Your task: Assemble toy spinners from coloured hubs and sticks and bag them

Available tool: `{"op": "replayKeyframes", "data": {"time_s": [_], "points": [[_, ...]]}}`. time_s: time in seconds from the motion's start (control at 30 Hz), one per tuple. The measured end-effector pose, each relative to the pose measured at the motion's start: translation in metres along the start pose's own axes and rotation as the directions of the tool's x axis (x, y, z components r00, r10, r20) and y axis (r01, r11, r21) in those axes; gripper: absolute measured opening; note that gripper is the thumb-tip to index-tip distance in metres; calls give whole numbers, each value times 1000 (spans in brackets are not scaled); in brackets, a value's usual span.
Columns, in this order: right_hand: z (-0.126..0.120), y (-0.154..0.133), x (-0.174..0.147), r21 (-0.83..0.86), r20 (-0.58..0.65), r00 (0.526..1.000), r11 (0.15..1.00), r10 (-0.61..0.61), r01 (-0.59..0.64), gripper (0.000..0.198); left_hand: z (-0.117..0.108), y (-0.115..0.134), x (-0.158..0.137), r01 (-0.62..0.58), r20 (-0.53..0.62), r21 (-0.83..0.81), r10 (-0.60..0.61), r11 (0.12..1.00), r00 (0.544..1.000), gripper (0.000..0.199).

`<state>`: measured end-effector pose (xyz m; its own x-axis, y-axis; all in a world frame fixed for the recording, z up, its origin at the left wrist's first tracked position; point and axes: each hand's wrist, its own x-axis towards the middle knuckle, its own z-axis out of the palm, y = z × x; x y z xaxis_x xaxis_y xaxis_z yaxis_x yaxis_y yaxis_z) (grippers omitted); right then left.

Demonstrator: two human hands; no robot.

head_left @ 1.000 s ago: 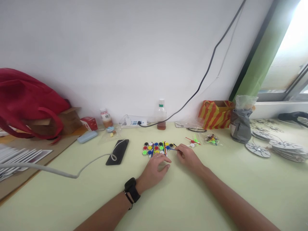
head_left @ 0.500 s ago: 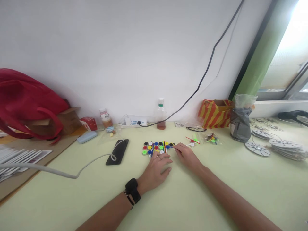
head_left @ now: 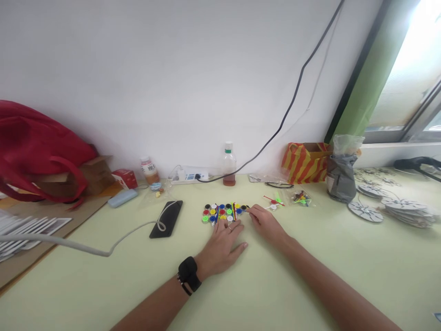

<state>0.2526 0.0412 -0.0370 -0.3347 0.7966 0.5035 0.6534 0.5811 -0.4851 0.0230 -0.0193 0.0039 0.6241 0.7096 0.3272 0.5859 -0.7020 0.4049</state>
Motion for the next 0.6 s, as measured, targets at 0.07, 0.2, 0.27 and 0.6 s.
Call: {"op": "replayKeyframes", "data": {"time_s": [0.07, 0.2, 0.27, 0.6], "points": [[0, -1, 0, -16, 7, 1000, 1000, -2, 2, 32, 1, -1, 0, -1, 0, -8, 1, 1000, 1000, 41], [-4, -6, 0, -89, -1, 1000, 996, -2, 2, 30, 3, -2, 0, -2, -26, -26, 2, 1000, 1000, 42], [-9, -9, 0, -148, -24, 1000, 989, 19, -23, 22, 3, -2, -1, 4, -28, -30, -5, 1000, 1000, 43], [-26, -41, -8, 118, 235, 971, 990, 53, -83, 16, 5, -7, 1, 37, -96, -88, -46, 995, 994, 34]]}}
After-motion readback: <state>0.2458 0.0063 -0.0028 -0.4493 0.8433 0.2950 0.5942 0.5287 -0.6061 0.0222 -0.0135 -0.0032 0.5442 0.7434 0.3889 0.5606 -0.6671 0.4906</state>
